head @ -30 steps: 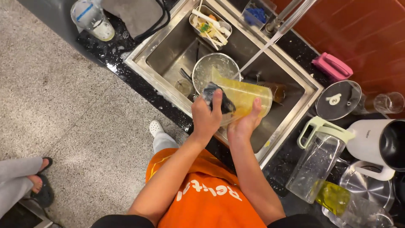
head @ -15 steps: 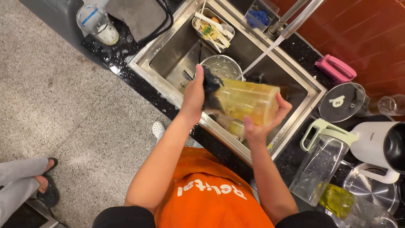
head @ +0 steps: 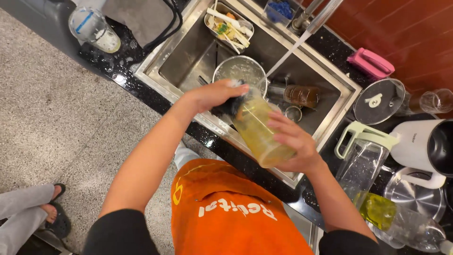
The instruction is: Washing a metal pitcher and a plastic jug in a sink.
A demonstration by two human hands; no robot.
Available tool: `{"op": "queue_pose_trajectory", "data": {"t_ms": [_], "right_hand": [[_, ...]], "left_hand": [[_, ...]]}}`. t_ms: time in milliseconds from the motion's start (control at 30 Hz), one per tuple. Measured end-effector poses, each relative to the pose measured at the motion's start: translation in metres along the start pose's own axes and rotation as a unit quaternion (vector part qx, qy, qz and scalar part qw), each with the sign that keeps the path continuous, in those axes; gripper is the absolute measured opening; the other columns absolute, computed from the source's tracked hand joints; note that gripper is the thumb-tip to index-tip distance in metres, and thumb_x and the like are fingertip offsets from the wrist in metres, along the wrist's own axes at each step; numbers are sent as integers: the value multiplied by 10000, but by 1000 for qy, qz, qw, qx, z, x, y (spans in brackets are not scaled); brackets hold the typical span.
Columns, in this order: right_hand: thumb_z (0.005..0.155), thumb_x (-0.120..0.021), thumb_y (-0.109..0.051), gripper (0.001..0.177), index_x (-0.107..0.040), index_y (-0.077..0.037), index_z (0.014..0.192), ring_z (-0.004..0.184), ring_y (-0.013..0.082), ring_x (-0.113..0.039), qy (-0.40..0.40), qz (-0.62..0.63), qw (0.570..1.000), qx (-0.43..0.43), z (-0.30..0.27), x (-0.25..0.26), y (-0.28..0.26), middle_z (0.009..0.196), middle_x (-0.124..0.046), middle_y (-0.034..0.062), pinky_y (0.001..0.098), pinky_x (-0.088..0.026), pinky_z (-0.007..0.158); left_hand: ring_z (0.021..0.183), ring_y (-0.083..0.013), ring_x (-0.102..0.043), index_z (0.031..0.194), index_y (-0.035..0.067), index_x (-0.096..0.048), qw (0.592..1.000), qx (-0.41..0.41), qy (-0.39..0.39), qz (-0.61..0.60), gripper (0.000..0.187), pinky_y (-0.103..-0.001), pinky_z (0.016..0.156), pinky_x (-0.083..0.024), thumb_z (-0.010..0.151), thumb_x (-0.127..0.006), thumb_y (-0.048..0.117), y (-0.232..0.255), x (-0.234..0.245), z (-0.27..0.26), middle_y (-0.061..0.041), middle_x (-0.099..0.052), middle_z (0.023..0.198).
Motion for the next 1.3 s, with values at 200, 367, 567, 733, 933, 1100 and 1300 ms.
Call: {"op": "queue_pose_trajectory", "data": {"t_ms": [200,367,567,733,933,1100,1300], "right_hand": [[732,-934,-69,695,-537,-119,1301,1395,451,-546,-50,-153,984,80,1,-26,8,1427,-587,159,643,-417,1213],[710,-964,-146,850,-418,-104,1360,1396,447,-532,164,-76,983,-13,-8,-38,16,1431,-527,206,601,-435,1215],[681,-954,-144,971,-370,-91,1456,1440,344,-520,311,-2,935,-169,-29,-48,29,1497,-496,170,479,-431,1246],[752,-890,-86,887,-383,-69,1479,1400,262,-516,371,63,902,-214,-30,-61,46,1493,-501,155,417,-410,1235],[837,-736,28,700,-369,-101,1418,1212,238,-597,522,321,720,-326,-38,-68,77,1336,-542,112,411,-532,1029],[958,-729,-138,495,-465,-36,1364,1126,262,-643,572,461,556,-388,-62,-115,98,1256,-620,121,421,-579,965],[822,-777,-83,786,-288,-149,1433,1197,243,-571,583,270,671,-369,-40,-114,76,1357,-492,135,390,-522,1011]], "left_hand": [[902,-305,-743,975,-22,-712,955,-79,100,268,499,-460,838,-566,951,-660,474,15,-18,60,-148,-735,916],[1242,-438,-581,1184,-19,-649,855,-261,248,374,475,-529,1041,-444,1076,-541,431,29,-55,6,-243,-660,1241],[1500,-389,-429,1428,33,-561,819,-454,177,303,471,-529,1322,-256,1107,-482,368,10,-95,-30,-159,-520,1543],[1526,-393,-423,1482,24,-504,797,-500,172,291,502,-522,1337,-285,1097,-513,346,-1,-114,-38,-130,-492,1567],[1515,-451,-386,1528,-18,-463,789,-434,229,370,566,-548,1295,-280,1057,-573,275,-61,-107,-4,-210,-437,1602],[1523,-461,-305,1562,-61,-349,778,-349,403,333,644,-606,1287,-192,1037,-550,253,-62,-127,-2,-269,-332,1617],[1593,-427,-176,1607,-107,-124,832,-379,399,79,728,-492,1297,-189,1128,-477,312,-69,-138,4,-300,-32,1713]]}}
Point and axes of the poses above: each hand's wrist, its own z-axis towards the middle knuckle, its own x-axis out of the back of the hand, y = z × x, the point moved 2 cm from there along z, towards the middle knuckle
